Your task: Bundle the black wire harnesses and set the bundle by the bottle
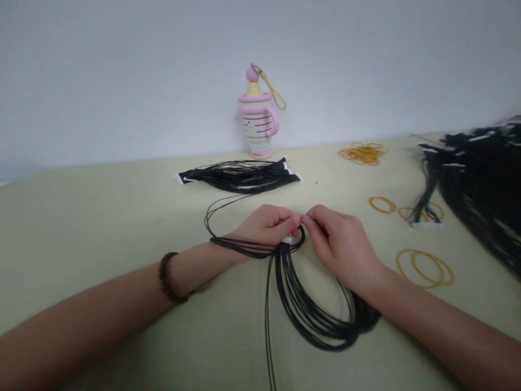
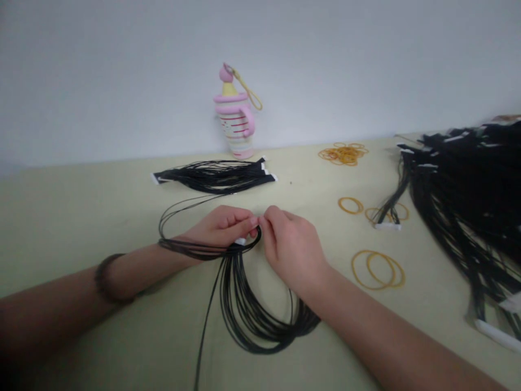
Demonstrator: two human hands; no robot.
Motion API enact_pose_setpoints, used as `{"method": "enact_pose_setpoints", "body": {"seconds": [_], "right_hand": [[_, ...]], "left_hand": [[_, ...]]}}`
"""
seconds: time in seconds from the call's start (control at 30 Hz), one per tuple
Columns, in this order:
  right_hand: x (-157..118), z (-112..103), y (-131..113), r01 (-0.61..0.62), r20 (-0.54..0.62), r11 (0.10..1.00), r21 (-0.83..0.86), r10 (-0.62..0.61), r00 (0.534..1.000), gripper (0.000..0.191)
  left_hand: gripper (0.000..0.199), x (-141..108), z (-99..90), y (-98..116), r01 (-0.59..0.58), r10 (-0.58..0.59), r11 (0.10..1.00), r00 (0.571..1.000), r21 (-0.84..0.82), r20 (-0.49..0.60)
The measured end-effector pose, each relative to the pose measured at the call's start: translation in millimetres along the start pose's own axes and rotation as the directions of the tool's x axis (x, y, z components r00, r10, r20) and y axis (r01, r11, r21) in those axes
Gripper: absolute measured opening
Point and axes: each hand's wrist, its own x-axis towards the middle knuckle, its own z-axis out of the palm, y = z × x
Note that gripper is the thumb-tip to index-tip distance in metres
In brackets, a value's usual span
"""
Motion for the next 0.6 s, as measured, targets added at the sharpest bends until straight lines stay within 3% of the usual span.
{"method": "enact_pose_setpoints", "body": {"seconds": [0.2,0.33,0.47,0.53,0.6], "right_hand": [[2.3,-4.0,2.2,0.042,-0.018,0.991,0.13,-0.04,0.999,0.018],[3.7,-5.2,2.4,-0.002,0.015,0.969,0.245,-0.002,1.0,0.008],[3.5,-0.7,3.0,-0.027,0.035,0.952,0.304,0.018,0.999,0.007],[2.7,0.4,3.0,0.006,-0.024,0.964,0.265,0.0,1.0,0.018],[1.1,-1.4,2.1,0.116,-0.123,0.983,0.143,-0.099,0.987,0.03]], "left_hand": [[0.032,3.5,1.9,-4.2,0.041,-0.069,0.98,0.988,-0.194,-0.138],[0.025,8.1,-18.2,-7.6,0.035,-0.163,0.9,0.952,-0.435,-0.26],[0.017,6.2,-45.7,5.5,-0.037,-0.136,0.902,0.921,-0.43,-0.366],[0.02,2.6,-50.4,13.8,-0.029,-0.13,0.915,0.924,-0.403,-0.361],[0.024,-0.5,-46.0,17.1,0.0,-0.136,0.929,0.93,-0.37,-0.342]]}}
